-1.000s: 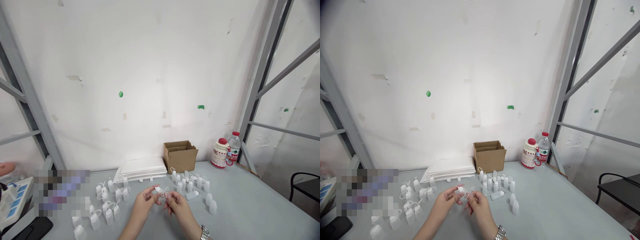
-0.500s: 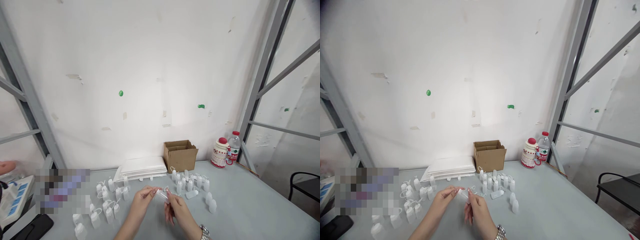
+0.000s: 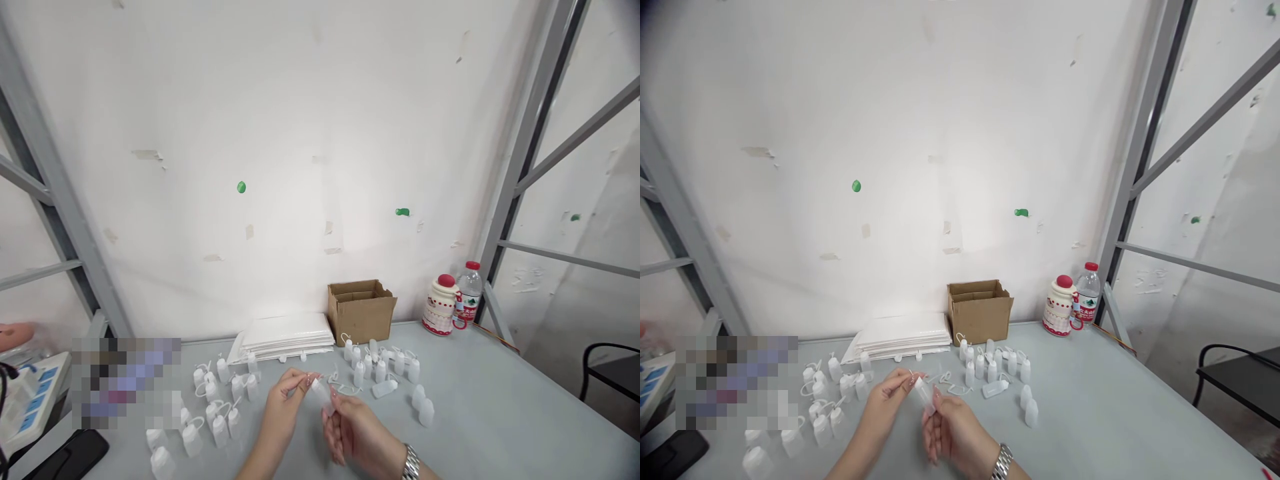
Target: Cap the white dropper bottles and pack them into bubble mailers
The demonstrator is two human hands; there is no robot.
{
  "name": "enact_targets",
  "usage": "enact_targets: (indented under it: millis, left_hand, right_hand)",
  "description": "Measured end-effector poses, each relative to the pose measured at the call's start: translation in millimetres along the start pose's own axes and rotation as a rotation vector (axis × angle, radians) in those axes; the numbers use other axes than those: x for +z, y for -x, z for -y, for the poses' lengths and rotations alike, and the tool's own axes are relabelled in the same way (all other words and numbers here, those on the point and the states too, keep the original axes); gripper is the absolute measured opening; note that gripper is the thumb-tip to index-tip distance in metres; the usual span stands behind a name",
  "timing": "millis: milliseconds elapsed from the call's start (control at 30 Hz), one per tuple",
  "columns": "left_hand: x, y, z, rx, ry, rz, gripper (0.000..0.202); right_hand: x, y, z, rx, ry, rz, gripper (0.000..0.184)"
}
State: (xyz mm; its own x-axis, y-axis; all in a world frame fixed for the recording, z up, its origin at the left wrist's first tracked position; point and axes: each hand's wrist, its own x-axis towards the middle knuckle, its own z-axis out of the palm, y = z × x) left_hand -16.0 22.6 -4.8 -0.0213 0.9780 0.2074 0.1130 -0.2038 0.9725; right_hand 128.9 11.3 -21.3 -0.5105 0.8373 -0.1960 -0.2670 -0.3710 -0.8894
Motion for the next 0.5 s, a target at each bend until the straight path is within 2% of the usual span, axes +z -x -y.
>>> enact_targets:
  millis: [67, 200, 267, 500]
  left_hand:
    - [0.4, 0.5, 0.7, -0.009, -0.003, -0.017, 0.032]
    - [1.2, 1.0, 0.4, -0.001, -0.051, -0.087, 0.03]
    - [1.6, 1.4, -0.6, 0.013, -0.068, -0.081, 0.03]
    - [6.1, 4.5, -4.4, 0.081, -0.104, -0.034, 0.03]
  right_hand:
    - [1.0, -0.3, -0.8, 0.026, 0.015, 0.0, 0.059]
    - [2.3, -2.9, -2.7, -0.217, 0.204, -0.235, 0.057]
    - [1.9, -4.1, -3.2, -0.266, 0.228, -0.277, 0.056]
    - [-2.7, -2.8, -1.2, -0.043, -0.071, -0.072, 0.048]
